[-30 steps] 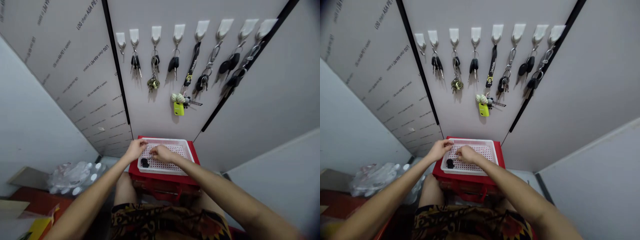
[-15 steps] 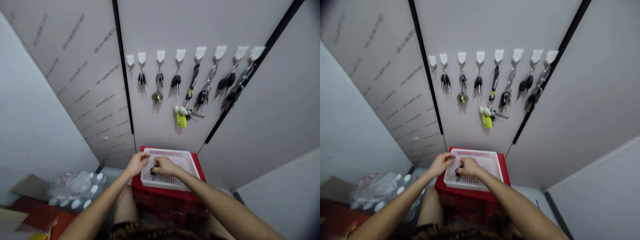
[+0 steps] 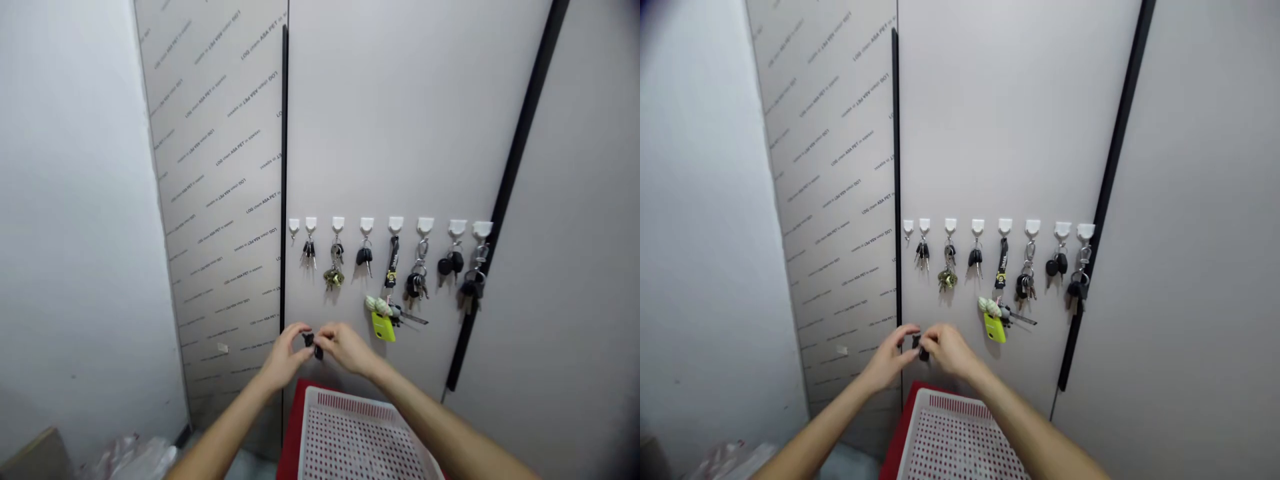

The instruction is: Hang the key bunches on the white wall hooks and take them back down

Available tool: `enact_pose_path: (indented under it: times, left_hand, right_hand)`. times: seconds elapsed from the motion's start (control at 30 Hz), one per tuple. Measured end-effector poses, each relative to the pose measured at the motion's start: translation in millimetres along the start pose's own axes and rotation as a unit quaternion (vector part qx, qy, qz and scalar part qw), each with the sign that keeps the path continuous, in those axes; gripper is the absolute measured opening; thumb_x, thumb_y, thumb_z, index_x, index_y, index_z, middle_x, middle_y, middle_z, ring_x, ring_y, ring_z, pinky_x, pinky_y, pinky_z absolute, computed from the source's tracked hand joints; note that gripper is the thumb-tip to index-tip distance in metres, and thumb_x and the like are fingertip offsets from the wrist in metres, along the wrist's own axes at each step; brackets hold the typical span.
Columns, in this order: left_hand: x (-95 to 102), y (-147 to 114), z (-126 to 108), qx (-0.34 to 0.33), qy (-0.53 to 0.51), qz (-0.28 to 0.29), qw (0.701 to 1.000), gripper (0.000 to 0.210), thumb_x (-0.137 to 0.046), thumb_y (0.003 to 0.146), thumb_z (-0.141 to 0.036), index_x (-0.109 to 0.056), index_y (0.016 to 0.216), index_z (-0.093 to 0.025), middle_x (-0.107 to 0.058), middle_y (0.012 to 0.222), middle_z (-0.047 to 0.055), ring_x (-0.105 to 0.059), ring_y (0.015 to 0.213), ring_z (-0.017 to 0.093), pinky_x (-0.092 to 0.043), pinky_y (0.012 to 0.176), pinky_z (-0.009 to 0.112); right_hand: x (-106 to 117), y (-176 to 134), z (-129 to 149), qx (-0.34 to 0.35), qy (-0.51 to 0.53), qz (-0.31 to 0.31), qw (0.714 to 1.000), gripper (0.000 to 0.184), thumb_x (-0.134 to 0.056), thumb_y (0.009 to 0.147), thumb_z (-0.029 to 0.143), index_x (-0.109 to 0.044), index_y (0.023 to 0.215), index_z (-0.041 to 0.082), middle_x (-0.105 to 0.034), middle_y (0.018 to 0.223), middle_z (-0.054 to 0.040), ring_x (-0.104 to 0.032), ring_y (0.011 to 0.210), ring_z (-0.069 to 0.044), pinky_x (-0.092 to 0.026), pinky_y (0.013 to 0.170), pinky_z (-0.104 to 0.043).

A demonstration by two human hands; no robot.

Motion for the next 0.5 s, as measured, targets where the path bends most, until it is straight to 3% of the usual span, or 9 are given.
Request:
enact_pose_path:
  times: [0.07,0.13,0.23,0.33,0.5]
  left_hand:
    - [18.3,18.3,-15.5,-0.012,-0.021,-0.018,1.000,0.024,-0.051,0.056,-0.018,-0.051,0.080,-0.017,-0.055,0.076,0.002,-0.049,0.073,0.012,-0.038,0.069,0.026]
    - [40.3,38.5,-29.5,-0.018,-0.058,-0.082,0.995,0.023,-0.051,0.056,-0.018,-0.049,0.079,-0.016,-0.052,0.061,-0.001,-0.049,0.058,0.009,-0.039,0.058,0.023]
    - [69.8,67.6,-50.3,-0.046,-0.119,-0.173,0.977,0.025,-0.051,0.056,-0.018,-0.047,0.081,-0.016,-0.049,0.055,-0.004,-0.048,0.050,0.007,-0.039,0.051,0.020]
    - [87.9,93.1,-65.5,-0.050,-0.143,-0.206,0.967,0.017,-0.048,0.058,-0.018,-0.049,0.075,-0.015,-0.048,0.053,-0.004,-0.049,0.048,0.007,-0.038,0.047,0.018]
    - [104.2,122.3,-65.8,0.007,-0.130,-0.260,0.957,0.011,-0.046,0.060,-0.014,-0.050,0.070,-0.013,-0.050,0.055,-0.002,-0.049,0.045,0.005,-0.039,0.045,0.017]
  right_hand:
    - [22.5,22.3,21.4,0.028,-0.039,-0.050,0.998,0.020,-0.041,0.063,0.024,-0.055,0.051,0.018,-0.053,0.051,-0.0003,-0.046,0.052,-0.013,-0.035,0.050,-0.023]
    - [42.0,46.6,37.8,0.032,-0.050,-0.102,0.993,0.017,-0.043,0.063,0.024,-0.056,0.055,0.016,-0.052,0.049,0.0002,-0.046,0.049,-0.011,-0.035,0.049,-0.022]
    - [65.1,82.9,54.9,0.017,-0.041,-0.174,0.984,0.015,-0.044,0.063,0.023,-0.056,0.065,0.014,-0.051,0.048,0.0017,-0.045,0.045,-0.008,-0.036,0.047,-0.019]
    - [82.1,112.6,70.1,0.008,-0.078,-0.232,0.969,0.015,-0.044,0.063,0.020,-0.056,0.071,0.014,-0.052,0.049,0.0018,-0.045,0.044,-0.007,-0.037,0.049,-0.018]
    - [86.9,146.6,90.3,0.015,-0.237,-0.225,0.945,0.017,-0.042,0.062,0.011,-0.058,0.067,0.014,-0.058,0.061,-0.0031,-0.050,0.059,-0.010,-0.037,0.057,-0.019]
Point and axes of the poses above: each hand's wrist, its own y-axis towards the middle knuckle, its own x-axis out of the back of the hand, z = x × y, the point moved 6 cm from there along y, towards the middle knuckle
